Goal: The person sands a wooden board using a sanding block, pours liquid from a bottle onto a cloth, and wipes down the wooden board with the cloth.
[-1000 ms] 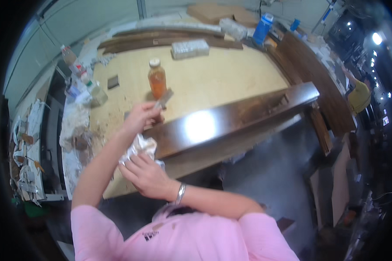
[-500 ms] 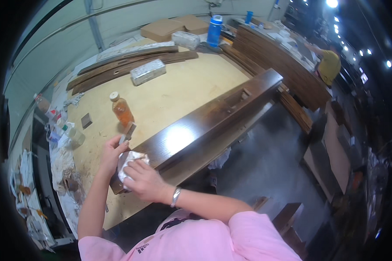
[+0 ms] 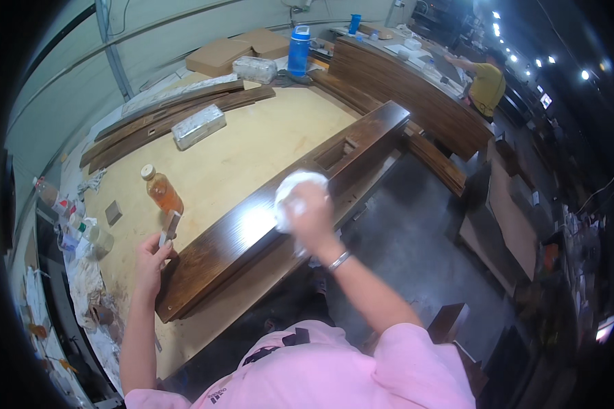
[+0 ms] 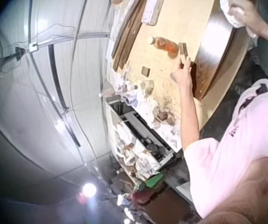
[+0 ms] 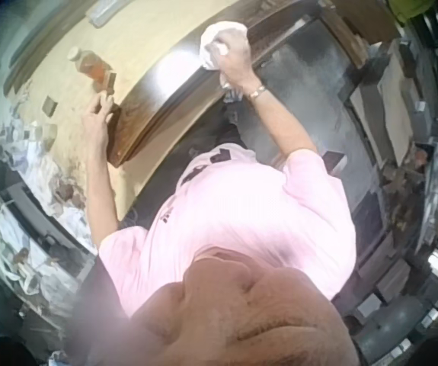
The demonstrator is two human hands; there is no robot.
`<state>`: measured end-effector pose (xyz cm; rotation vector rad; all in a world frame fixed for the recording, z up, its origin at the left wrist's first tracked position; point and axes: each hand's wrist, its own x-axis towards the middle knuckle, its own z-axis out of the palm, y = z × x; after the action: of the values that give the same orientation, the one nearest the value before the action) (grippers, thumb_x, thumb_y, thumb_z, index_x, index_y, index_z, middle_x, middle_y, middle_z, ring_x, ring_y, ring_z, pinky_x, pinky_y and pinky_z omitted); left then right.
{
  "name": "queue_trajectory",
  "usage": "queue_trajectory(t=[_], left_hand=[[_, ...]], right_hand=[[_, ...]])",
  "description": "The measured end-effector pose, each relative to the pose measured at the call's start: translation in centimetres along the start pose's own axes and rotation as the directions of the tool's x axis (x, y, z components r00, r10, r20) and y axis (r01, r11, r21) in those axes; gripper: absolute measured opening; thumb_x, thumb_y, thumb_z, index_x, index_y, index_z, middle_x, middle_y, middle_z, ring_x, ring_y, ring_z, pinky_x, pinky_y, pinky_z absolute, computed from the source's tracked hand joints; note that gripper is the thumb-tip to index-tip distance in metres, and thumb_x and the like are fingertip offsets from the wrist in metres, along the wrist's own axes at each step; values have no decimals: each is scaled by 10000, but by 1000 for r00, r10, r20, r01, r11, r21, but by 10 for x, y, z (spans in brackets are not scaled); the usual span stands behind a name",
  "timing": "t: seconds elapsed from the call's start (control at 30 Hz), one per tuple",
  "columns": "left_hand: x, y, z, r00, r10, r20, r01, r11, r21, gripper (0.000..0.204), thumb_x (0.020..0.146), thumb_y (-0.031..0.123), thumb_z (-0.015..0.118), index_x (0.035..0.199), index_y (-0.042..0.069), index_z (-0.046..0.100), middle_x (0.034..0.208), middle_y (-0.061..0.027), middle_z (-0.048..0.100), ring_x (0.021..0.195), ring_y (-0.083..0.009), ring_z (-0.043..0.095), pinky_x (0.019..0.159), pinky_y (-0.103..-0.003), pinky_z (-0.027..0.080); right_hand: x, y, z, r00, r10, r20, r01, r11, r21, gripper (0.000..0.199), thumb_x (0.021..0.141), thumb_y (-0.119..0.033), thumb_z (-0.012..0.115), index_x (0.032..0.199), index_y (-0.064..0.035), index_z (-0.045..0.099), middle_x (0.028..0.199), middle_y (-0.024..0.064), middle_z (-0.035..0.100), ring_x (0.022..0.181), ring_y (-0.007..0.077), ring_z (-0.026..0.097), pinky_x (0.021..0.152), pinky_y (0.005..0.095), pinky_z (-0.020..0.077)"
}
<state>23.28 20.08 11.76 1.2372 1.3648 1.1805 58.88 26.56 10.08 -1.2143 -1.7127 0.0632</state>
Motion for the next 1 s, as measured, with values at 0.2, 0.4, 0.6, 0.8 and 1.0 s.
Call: queue_trajectory(t=[0.2,0.4,0.6,0.8,1.0], left_hand=[[0,1,4,1000,8,6,-9,1000,6,182,907,138,702,1003,-17,692,798,1,644,738,-81,600,720,-241,486],[1,3,5,999,41,11,-42,999,15,177,910,145,702,987,-13,685,793,13,632,735,-74,587,715,-236,476],[1,3,7,999,51,17,-51,998,-25,177,908,131,703,999,-19,677,794,24,612,745,-64,568,709,-224,454],[2,1,7,999,31,45,-33,999,32,200,899,144,714,1027,-6,684,811,39,613,727,-42,531,679,-214,425],[-4,6,4,999,38,28,-39,999,12,213,891,143,723,1038,-7,685,840,49,606,746,-35,522,686,-209,418]], right_hand=[[27,70,-5,957,177,-231,-233,941,-244,146,791,-90,659,857,-1,564,1031,194,514,1038,389,466,946,496,378],[-15,28,35,902,347,-256,-381,919,-100,163,770,-92,703,834,-14,574,1082,175,487,1080,376,473,974,483,393],[36,74,4,830,442,-339,-502,857,-111,186,792,-67,694,935,-2,595,1085,188,486,1059,370,485,941,462,415],[-64,-87,47,994,109,-14,-109,994,-4,171,736,-88,691,843,-28,572,990,182,542,989,394,520,899,506,415],[-18,-24,28,969,194,-154,-196,981,-1,101,748,-35,672,790,-30,581,917,167,565,946,356,529,833,471,432]])
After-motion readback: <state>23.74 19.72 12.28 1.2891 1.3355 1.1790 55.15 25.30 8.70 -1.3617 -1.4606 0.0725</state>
